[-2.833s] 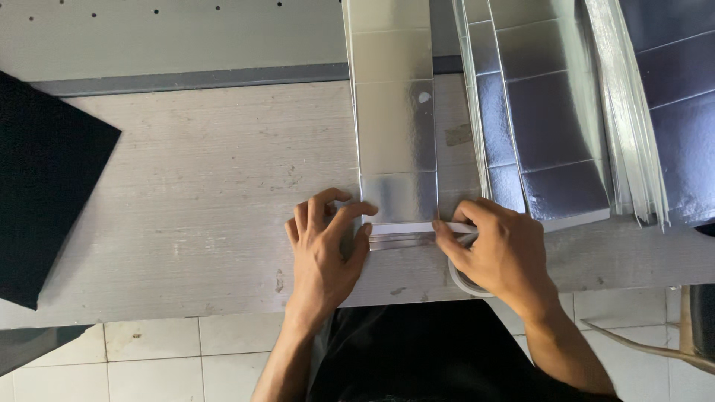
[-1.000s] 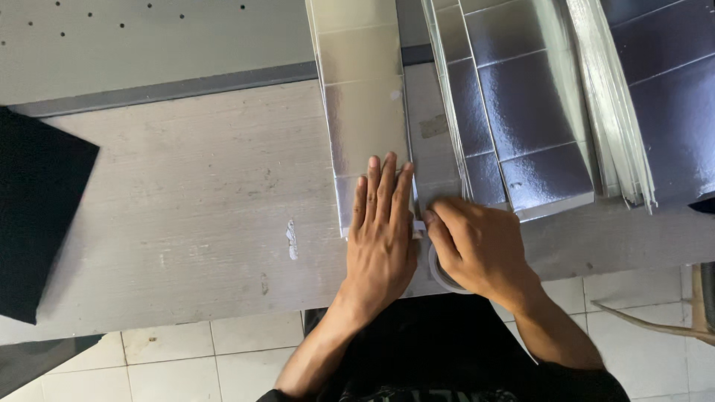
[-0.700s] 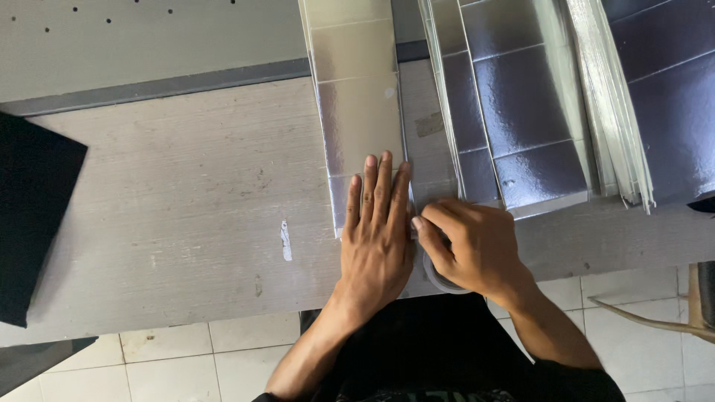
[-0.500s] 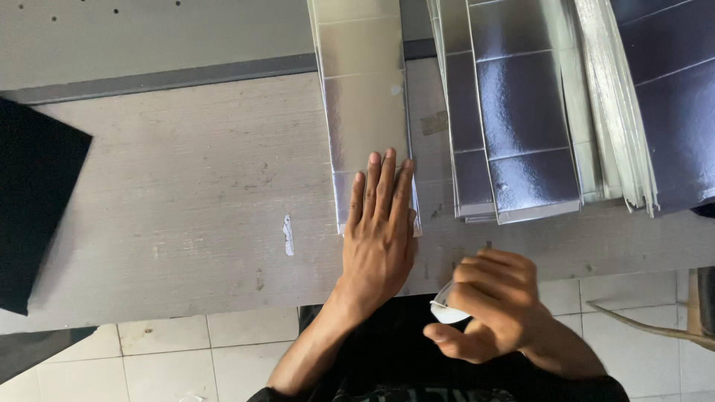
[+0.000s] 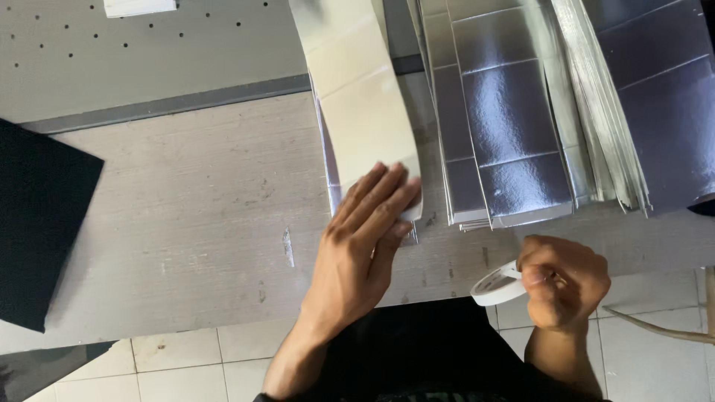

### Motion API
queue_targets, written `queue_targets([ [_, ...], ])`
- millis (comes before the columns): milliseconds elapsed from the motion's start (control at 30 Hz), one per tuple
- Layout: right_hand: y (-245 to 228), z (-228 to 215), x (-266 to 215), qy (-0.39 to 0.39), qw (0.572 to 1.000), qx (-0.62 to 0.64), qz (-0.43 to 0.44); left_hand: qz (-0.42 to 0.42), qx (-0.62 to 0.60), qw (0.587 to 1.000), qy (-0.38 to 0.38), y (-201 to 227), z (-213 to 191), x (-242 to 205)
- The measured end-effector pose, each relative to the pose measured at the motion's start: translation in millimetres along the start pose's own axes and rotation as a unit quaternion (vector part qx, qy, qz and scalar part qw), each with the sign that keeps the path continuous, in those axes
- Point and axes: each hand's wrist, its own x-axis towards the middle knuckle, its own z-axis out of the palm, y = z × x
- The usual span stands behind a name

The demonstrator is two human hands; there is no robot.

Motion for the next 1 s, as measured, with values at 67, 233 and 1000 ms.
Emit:
queue_targets([
  [67,-4.7,0.3,-1.7,-0.004,1.000,-0.012,-0.028,0.031,-0.018,0.998,0.046,8.9,19.7,8.9],
  [233,-29.4,3.3,-6.6,0.037,0.999,-0.014,-0.035,0.108,0.019,0.994,0.019,10.5,110.2,24.6],
  [1000,-51.3,89.4,53.6,-0.340,0.920,-0.112,0.161,-0.117,0.171,0.972,0.106,-56.5,-15.6,-61.2],
])
